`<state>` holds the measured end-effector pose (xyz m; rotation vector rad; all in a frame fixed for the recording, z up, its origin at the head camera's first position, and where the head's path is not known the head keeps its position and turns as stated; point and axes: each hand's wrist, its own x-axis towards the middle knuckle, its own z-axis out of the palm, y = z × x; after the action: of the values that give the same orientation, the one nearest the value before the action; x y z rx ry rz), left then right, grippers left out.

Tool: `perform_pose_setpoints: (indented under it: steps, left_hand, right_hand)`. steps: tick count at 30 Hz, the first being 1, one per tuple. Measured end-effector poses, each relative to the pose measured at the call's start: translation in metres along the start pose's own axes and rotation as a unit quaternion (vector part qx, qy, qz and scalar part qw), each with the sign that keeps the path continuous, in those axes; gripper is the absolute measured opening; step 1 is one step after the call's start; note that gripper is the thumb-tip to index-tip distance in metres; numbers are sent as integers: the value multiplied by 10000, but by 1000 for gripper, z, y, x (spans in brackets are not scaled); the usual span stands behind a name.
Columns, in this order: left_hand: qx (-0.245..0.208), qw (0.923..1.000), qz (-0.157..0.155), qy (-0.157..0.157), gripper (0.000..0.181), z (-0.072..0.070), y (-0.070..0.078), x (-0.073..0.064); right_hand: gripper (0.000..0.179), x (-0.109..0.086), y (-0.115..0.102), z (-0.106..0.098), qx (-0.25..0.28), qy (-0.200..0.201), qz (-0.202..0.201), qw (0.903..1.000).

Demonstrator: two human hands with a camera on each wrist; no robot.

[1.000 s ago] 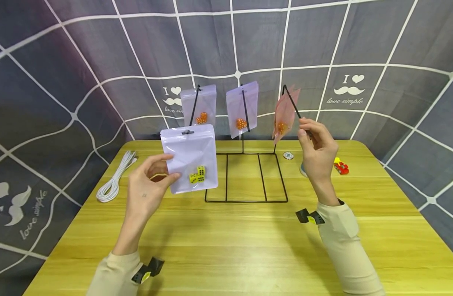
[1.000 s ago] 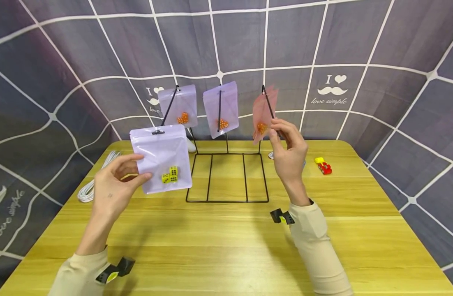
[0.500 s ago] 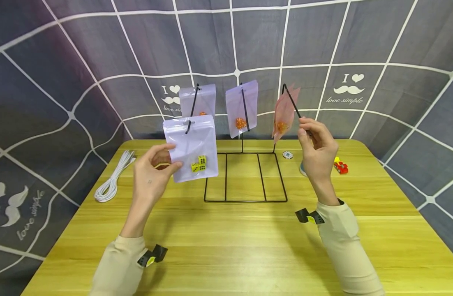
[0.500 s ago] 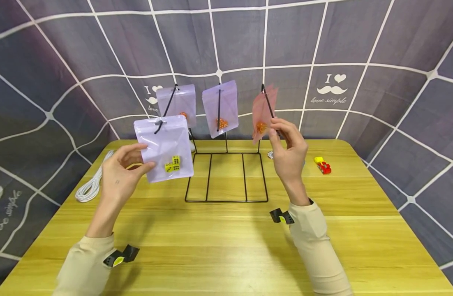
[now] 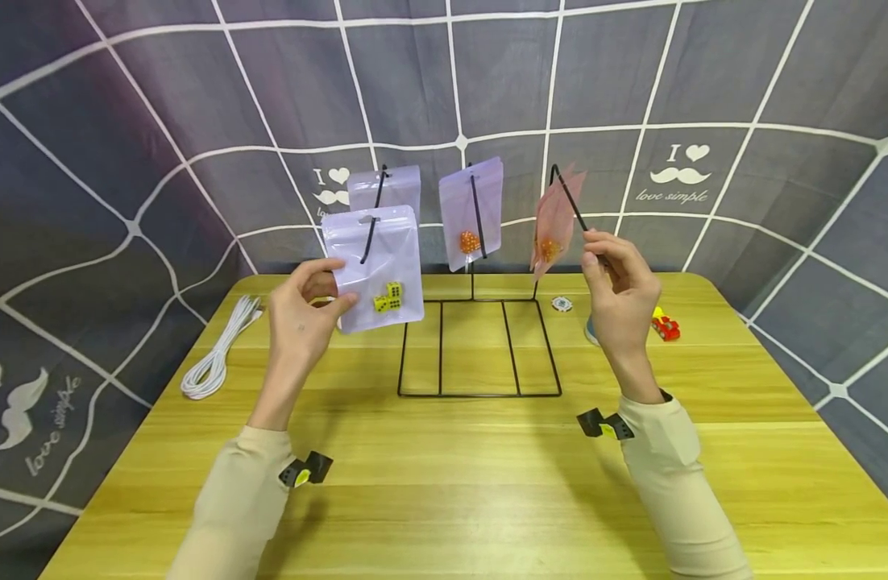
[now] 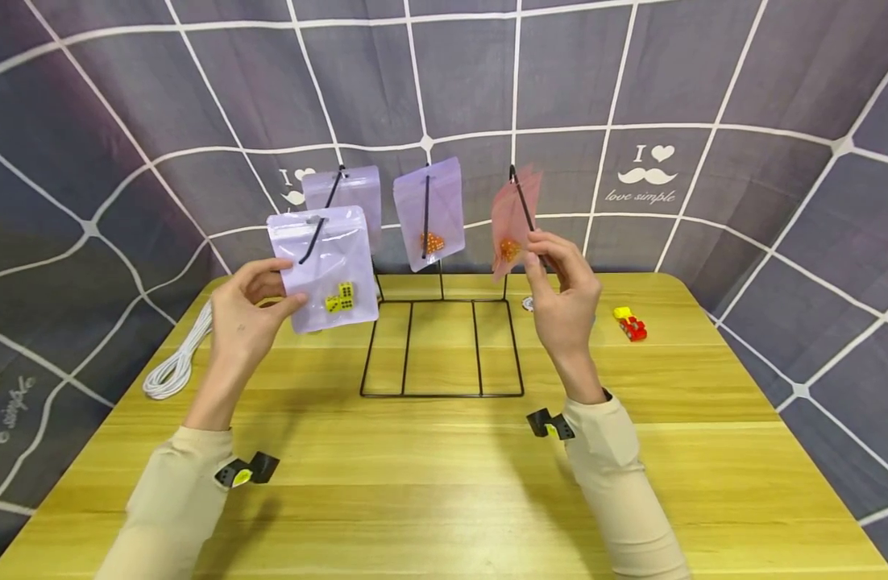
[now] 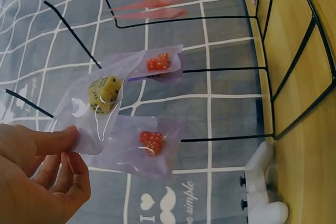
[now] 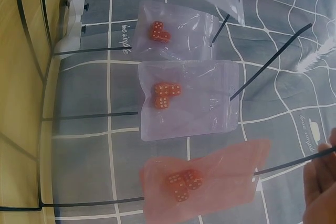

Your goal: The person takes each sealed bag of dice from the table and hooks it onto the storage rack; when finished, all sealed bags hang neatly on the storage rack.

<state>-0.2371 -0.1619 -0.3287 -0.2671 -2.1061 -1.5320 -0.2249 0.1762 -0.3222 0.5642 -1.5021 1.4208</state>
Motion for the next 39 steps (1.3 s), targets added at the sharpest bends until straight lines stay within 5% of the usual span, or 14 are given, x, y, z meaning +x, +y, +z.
perform_pose_setpoints:
  steps: [10,26,39]
  left_hand:
    - [-122,9995,246,150,38,17,-12,25]
    - [322,9980,278,474,39,30,-24,56]
    - [298,9985,363,279,41,35,-30,62]
  right_hand:
    - [9,0,-13,2,-110,-63,10,9999]
    - [10,-1,-14,3,-119,-103,-35,9999]
    - [10,-3,-7,1,-54,-88,50,9999]
